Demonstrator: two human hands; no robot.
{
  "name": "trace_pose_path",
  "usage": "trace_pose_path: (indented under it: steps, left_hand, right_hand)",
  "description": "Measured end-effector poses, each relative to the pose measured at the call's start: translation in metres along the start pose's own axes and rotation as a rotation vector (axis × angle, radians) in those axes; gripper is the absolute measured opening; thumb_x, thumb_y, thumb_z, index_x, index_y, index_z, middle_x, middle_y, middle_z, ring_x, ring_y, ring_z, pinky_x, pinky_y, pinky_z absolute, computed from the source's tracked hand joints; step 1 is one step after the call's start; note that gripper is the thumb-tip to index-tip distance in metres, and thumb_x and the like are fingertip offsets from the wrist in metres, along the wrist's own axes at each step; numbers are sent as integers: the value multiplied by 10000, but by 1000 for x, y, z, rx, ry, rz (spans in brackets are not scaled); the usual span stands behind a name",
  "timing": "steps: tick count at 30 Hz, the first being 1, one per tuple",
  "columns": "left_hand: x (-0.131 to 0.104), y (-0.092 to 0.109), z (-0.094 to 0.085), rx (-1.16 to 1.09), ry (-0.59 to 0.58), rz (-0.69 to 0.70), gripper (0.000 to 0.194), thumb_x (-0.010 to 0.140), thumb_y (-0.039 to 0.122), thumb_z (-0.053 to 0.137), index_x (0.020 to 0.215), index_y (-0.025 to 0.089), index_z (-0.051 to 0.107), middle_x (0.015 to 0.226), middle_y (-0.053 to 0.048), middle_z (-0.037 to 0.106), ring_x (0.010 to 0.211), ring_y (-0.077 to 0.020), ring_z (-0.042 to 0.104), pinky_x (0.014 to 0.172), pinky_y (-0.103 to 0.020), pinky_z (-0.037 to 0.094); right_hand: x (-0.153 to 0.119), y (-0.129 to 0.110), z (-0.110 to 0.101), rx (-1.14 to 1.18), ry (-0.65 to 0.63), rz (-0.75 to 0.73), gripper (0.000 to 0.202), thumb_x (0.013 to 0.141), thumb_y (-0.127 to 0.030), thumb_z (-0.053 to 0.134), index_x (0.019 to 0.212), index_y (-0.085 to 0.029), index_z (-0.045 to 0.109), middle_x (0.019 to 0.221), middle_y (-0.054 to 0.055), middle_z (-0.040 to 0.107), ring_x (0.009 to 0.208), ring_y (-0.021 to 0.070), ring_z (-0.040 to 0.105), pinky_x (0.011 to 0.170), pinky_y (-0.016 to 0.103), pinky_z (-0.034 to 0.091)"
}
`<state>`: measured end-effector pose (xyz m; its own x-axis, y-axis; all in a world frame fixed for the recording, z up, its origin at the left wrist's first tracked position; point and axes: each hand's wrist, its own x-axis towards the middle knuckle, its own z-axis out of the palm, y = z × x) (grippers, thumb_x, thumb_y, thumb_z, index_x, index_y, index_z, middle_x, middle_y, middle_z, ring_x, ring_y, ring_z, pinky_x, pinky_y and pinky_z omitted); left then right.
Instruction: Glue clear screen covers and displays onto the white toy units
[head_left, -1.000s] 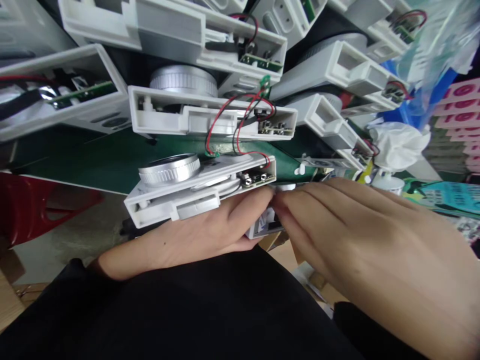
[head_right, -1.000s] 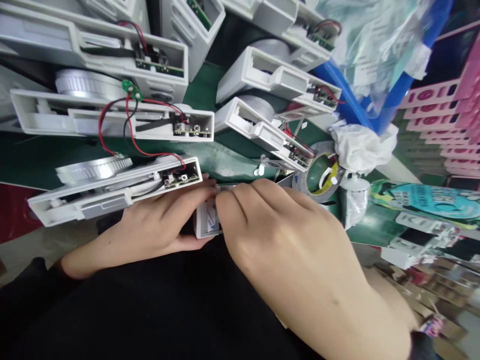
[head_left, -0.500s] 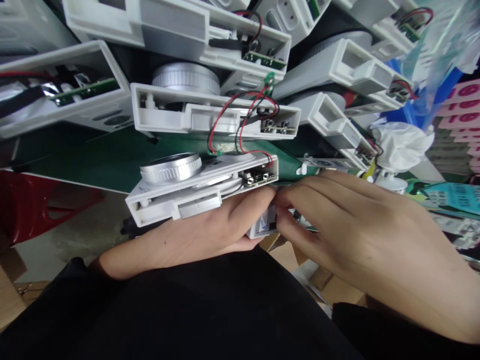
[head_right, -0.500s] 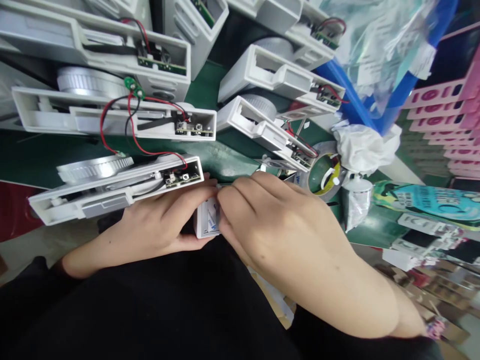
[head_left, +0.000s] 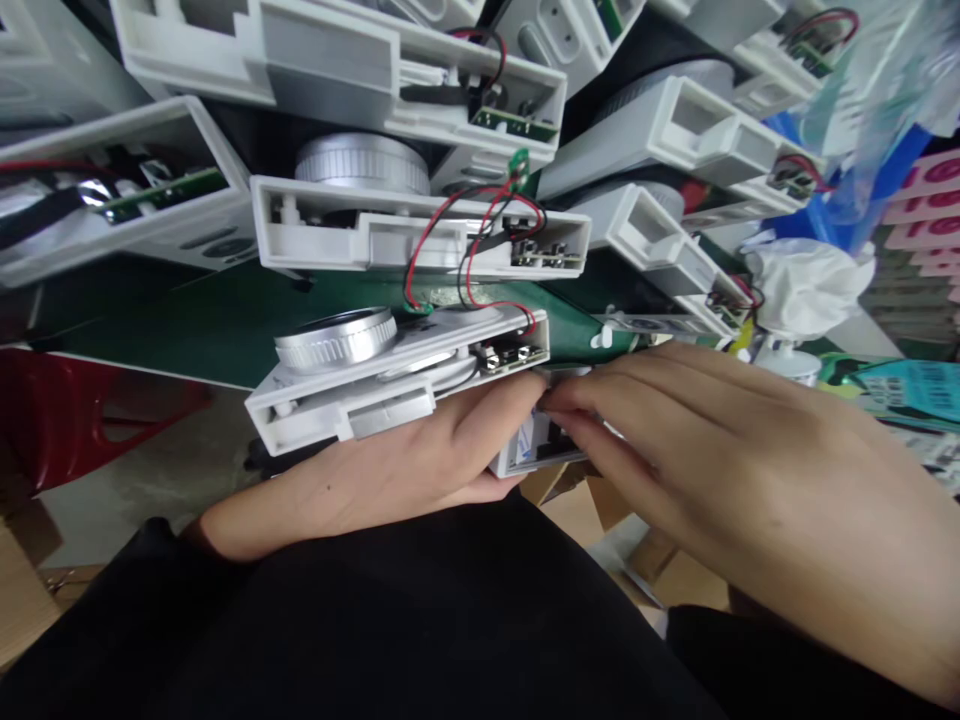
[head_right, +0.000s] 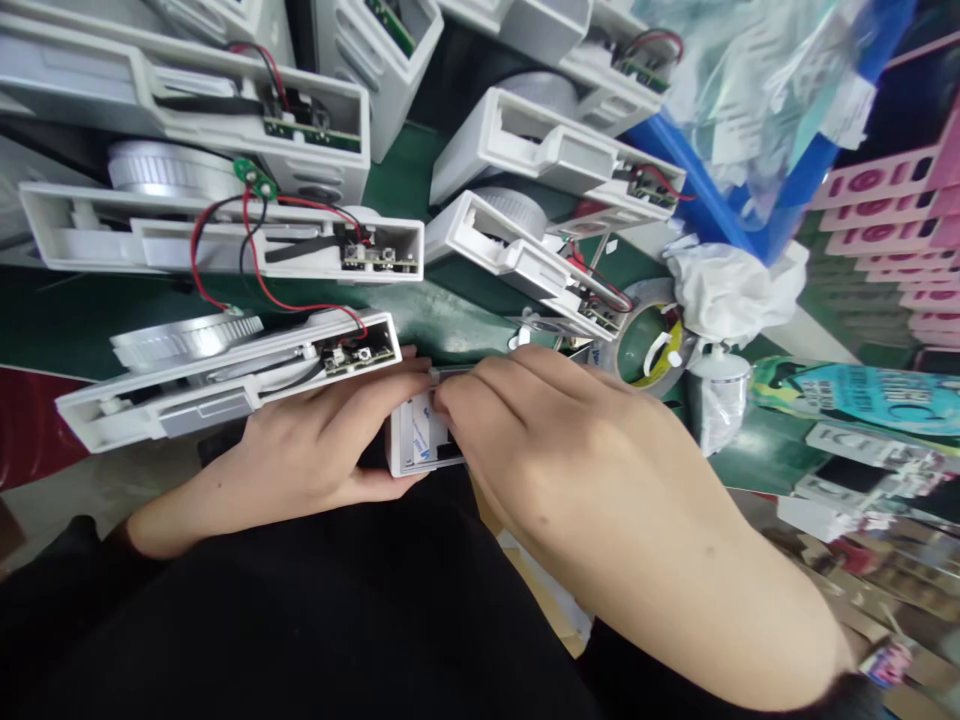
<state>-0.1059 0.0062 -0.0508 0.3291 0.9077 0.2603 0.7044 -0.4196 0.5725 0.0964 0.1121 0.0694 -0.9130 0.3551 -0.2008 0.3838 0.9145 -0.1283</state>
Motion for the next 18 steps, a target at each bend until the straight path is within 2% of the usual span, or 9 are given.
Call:
trace_pose_path:
  steps: [3, 7, 10, 13, 18]
  left_hand:
    - [0, 0, -1, 16, 8, 12, 537, 1106, 490, 631, 1539, 189, 532, 1362, -73, 827, 1069, -252, 854, 846, -335, 656]
    - [1, 0, 0, -6, 8, -1, 564, 1080, 468, 673, 1543, 184, 520, 1397, -88, 807, 1117, -264, 836, 935, -347, 640]
    - [2, 0, 0, -15, 8, -6, 563, 1080, 465, 664, 1542, 181, 517, 1373, -96, 808, 1135, -270, 825, 989, -350, 621]
    - [3, 0, 1, -31, -2, -22, 599, 1078, 451, 663, 1594, 211, 477, 1370, -85, 807, 1163, -287, 817, 1053, -373, 606]
    - [0, -2, 0, -68, -22, -28, 695, 1067, 446, 691, 1671, 247, 410, 1440, -83, 787, 1187, -299, 816, 1062, -389, 610]
  right_hand:
    - [0, -2, -1, -35, -22, 11, 211, 1006, -29, 520, 967, -112, 709, 942, 156, 790, 722, 297, 741, 543, 418, 565]
    - [6, -5, -2, -62, -80, 2, 183, 984, -35, 543, 946, -126, 698, 835, 105, 724, 699, 296, 725, 576, 416, 574]
    - [12, -7, -1, -97, -90, 25, 212, 1000, -63, 543, 852, -168, 654, 736, 59, 638, 641, 274, 680, 565, 402, 541]
    - [14, -8, 2, -88, -74, 35, 258, 1042, -108, 527, 820, -180, 638, 716, 46, 618, 644, 254, 666, 592, 391, 527]
    - [8, -7, 10, -8, 35, 42, 252, 1097, -163, 540, 891, -146, 683, 769, 50, 675, 693, 225, 678, 679, 376, 545]
